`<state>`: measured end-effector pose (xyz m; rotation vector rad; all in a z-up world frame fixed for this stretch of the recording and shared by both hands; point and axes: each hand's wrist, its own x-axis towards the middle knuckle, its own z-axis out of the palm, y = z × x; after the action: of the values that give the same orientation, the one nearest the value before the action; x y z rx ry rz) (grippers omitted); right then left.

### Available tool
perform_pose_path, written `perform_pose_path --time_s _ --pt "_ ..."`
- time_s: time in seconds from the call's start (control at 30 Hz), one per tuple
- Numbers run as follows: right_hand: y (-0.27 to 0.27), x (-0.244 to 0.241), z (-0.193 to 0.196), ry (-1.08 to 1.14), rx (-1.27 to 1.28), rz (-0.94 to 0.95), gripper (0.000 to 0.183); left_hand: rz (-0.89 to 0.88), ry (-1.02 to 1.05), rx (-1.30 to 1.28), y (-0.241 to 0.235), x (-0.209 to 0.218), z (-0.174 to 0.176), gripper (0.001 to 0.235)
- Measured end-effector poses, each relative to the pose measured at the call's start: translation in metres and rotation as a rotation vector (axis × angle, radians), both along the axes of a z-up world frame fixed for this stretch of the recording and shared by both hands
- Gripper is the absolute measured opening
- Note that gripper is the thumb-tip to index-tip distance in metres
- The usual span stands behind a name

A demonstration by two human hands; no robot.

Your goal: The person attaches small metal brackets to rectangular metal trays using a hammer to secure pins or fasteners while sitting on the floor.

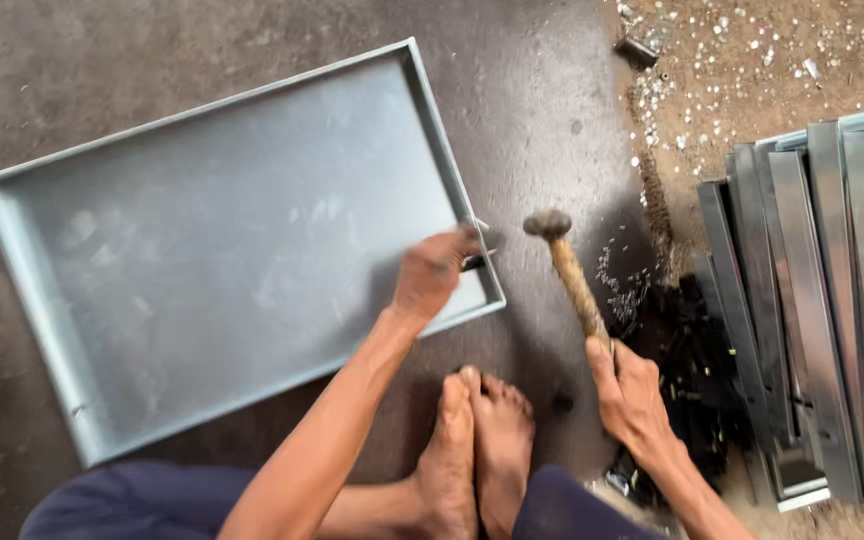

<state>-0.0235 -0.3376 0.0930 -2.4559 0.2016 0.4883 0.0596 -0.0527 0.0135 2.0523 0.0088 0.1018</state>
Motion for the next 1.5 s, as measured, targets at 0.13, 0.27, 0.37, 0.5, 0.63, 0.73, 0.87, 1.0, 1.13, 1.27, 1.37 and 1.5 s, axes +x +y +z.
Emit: perform_pose_path --time_s 0.13,0.27,0.37,0.5,0.63,0.73,0.87,1.0,1.13,1.27,1.37,1.5 --pt "-0.013 0.004 -0.035 -0.033 0.033 -0.004 0.051 -0.311 -0.132 0.165 -0.025 0.053 -0.003 0.039" --pt "-0.016 -0.010 -0.051 0.185 0.029 -0.183 0.058 -0.382 -0.278 0.220 -0.072 0.189 -0.042 0.039" --pt "-0.018 -0.006 -0.061 0.158 0.021 -0.187 0.055 -0.367 -0.049 0.412 -0.115 0.269 -0.055 0.061" --pt "-0.015 -0.015 -0.071 0.106 0.051 -0.192 0.052 -0.481 -0.037 0.612 -0.156 0.315 -0.063 0.079" --pt "-0.008 -0.023 -0.081 0.193 0.109 -0.322 0.050 -0.433 -0.079 0.734 -0.172 0.341 -0.059 0.087" --pt "-0.004 -0.025 -0.084 0.120 0.145 -0.290 0.046 -0.452 -0.021 0.865 -0.183 0.355 -0.052 0.047" --pt "-0.001 -0.023 -0.077 0.111 0.110 -0.283 0.046 -0.311 -0.222 0.769 -0.169 0.338 -0.044 0.032" --pt "-0.006 -0.018 -0.070 0.088 0.102 -0.235 0.048 -0.141 0.010 -0.256 -0.114 0.256 -0.031 0.025" --pt "-0.003 -0.016 -0.070 0.117 0.041 -0.213 0.047 -0.006 -0.055 -0.417 -0.023 0.104 -0.001 0.037" --pt "-0.012 -0.029 -0.065 0.160 0.231 -0.284 0.048 0.076 -0.043 -0.277 0.014 0.016 0.002 0.028" --pt "-0.013 -0.036 -0.059 0.163 0.382 -0.287 0.044 0.005 -0.207 -0.109 0.025 -0.003 -0.022 0.033" --pt "-0.003 -0.035 -0.040 0.277 0.346 -0.272 0.046 -0.074 -0.248 0.103 0.023 -0.004 -0.053 0.035"
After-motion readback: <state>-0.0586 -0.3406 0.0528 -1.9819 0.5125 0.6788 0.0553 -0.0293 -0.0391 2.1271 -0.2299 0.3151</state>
